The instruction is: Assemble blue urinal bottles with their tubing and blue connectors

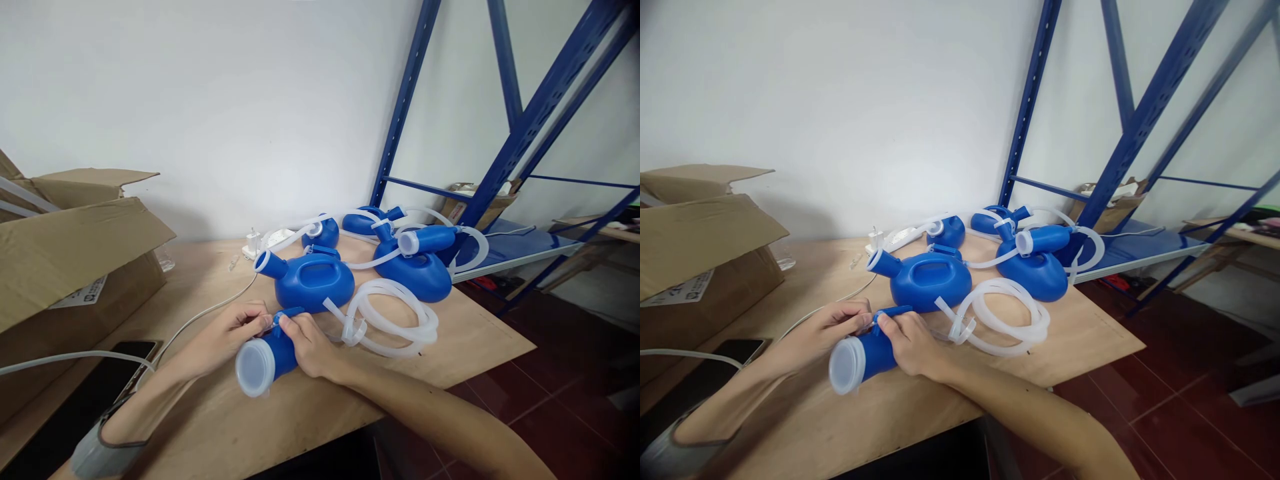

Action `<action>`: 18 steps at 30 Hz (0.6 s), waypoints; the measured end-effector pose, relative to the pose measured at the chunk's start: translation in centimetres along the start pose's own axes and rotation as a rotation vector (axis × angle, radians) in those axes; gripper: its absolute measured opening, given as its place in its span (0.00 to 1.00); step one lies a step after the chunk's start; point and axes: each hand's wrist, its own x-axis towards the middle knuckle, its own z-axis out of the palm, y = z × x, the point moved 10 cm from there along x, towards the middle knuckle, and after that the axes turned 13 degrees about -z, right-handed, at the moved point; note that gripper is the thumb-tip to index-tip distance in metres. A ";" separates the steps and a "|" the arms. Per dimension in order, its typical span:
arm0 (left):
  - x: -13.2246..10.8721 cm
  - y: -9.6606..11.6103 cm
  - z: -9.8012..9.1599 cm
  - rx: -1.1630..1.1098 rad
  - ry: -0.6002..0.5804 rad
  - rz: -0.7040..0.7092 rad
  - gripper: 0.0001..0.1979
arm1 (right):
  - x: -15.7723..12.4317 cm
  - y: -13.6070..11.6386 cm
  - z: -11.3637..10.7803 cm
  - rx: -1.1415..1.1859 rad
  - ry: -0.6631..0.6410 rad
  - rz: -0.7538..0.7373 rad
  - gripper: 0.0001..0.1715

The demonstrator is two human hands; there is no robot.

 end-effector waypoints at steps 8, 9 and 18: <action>0.3 -0.6 0.9 -0.046 -0.091 -0.055 0.22 | 0.0 -0.3 0.6 0.003 -0.040 -0.062 0.34; 0.3 -0.8 0.9 -0.056 -0.102 -0.061 0.21 | 0.1 -0.2 0.7 -0.014 -0.050 -0.067 0.35; -1.5 0.0 -0.7 0.154 0.150 0.167 0.42 | 0.2 2.1 -0.9 -0.069 0.124 0.092 0.44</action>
